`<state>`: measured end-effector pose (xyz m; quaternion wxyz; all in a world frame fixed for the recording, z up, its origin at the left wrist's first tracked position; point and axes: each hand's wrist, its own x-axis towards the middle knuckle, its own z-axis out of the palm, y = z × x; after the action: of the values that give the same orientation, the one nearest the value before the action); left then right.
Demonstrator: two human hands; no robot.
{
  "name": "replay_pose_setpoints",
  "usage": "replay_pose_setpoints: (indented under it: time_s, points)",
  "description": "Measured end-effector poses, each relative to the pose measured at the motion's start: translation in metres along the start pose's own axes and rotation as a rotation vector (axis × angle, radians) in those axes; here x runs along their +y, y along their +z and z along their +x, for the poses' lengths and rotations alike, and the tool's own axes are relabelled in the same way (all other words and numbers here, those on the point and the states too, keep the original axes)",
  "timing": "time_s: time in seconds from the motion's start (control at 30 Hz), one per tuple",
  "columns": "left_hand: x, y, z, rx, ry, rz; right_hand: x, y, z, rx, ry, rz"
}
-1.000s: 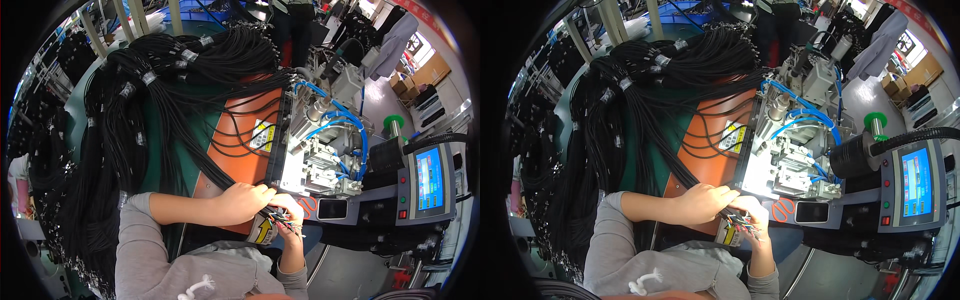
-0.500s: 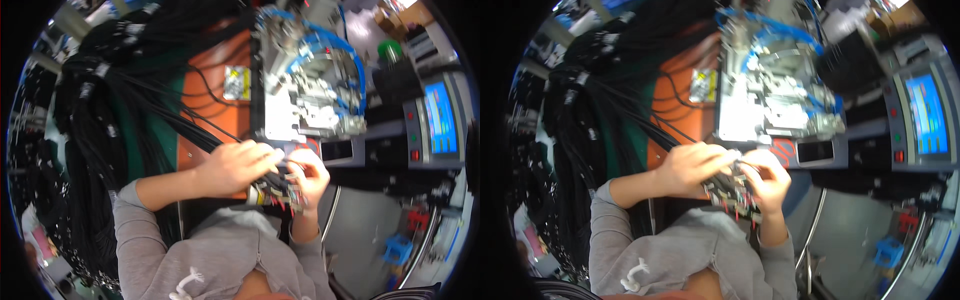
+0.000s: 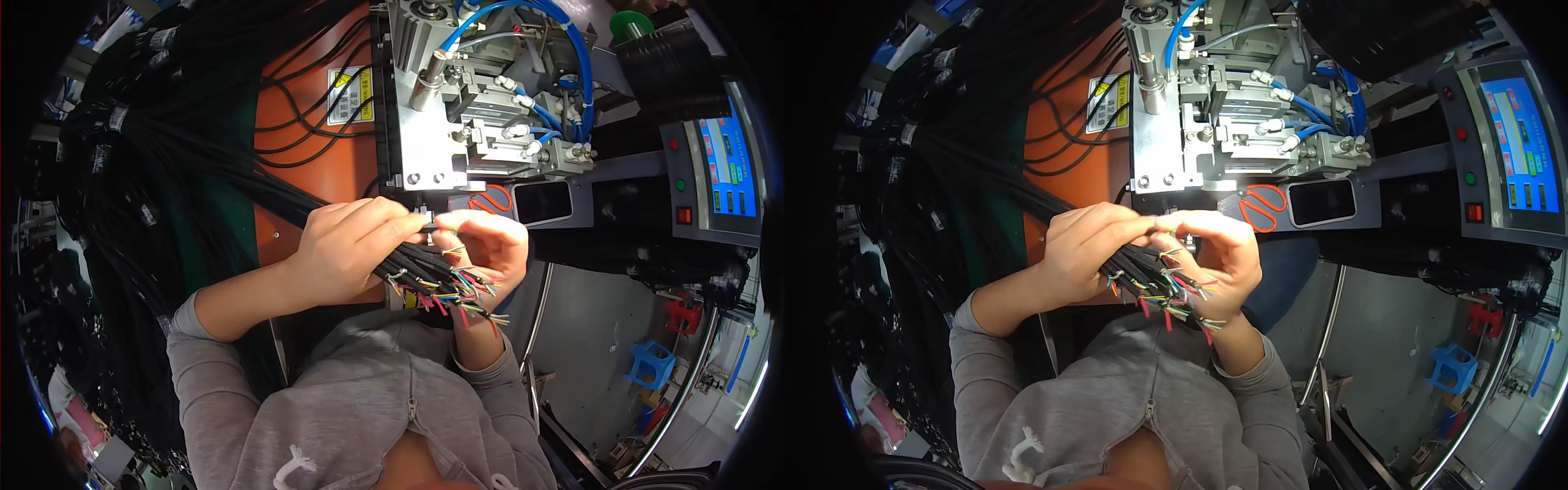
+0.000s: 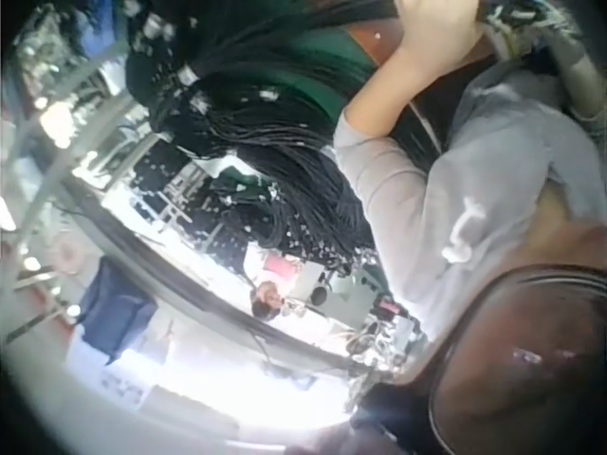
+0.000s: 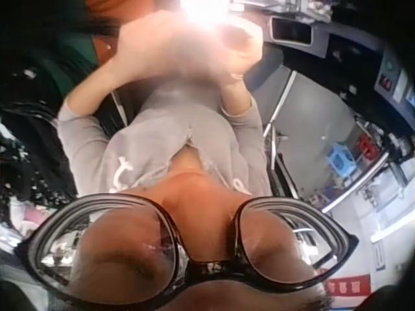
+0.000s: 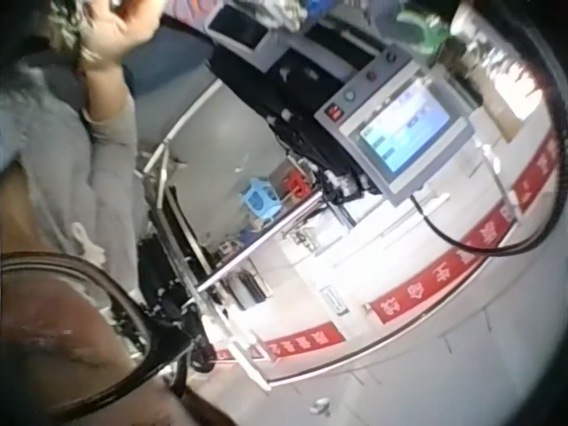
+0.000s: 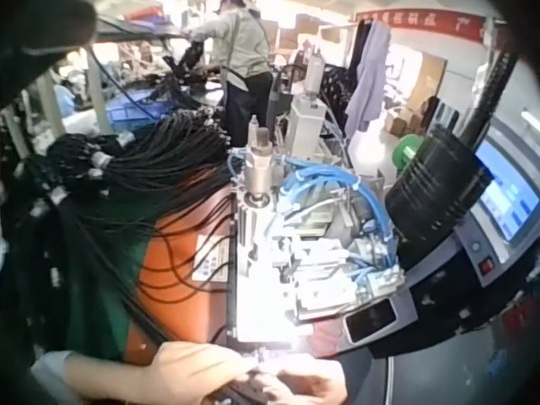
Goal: The person repeatedly picks up black cables from a pile, strips the ends, and crimps connectors onto the exposed wires using a crimping machine. They then place the finished cables back onto the pile.
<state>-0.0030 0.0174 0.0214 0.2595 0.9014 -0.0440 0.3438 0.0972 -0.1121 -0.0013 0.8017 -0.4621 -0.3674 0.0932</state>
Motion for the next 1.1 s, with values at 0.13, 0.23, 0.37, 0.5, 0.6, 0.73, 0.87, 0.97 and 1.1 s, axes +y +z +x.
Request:
replay_pose_setpoints:
  time_s: [0.13, 0.23, 0.37, 0.5, 0.6, 0.73, 0.87, 0.97, 1.1]
  points:
    - [0.002, -0.002, 0.001, -0.018, -0.061, -0.065, -0.010, 0.006, -0.001, 0.119, 0.244, -0.005]
    - [0.003, -0.002, -0.001, -0.025, -0.090, -0.083, 0.001, -0.002, 0.003, -0.054, -0.253, -0.471]
    - [0.003, -0.002, -0.001, -0.011, -0.103, -0.072, 0.000, -0.004, 0.002, -0.082, -0.132, -0.426]
    - [0.003, -0.002, 0.000, -0.040, -0.106, -0.033, -0.005, -0.005, 0.005, -0.024, 0.283, -0.085]
    - [0.002, -0.004, 0.001, -0.106, -0.100, 0.021, -0.002, -0.005, 0.006, -0.031, 0.087, -0.353]
    - [0.004, -0.003, 0.000, -0.165, -0.071, 0.139, -0.001, -0.011, 0.011, -0.180, -0.278, -0.750]
    - [0.004, 0.003, -0.003, -0.153, 0.007, 0.262, -0.008, -0.025, 0.023, -0.394, -0.105, -0.748]
    - [0.004, 0.006, -0.004, -0.109, 0.046, 0.271, -0.015, -0.029, 0.025, -0.449, 0.192, -0.690]
    - [0.001, 0.007, -0.005, -0.106, 0.073, 0.251, -0.014, -0.041, 0.024, -0.421, 0.744, -0.248]
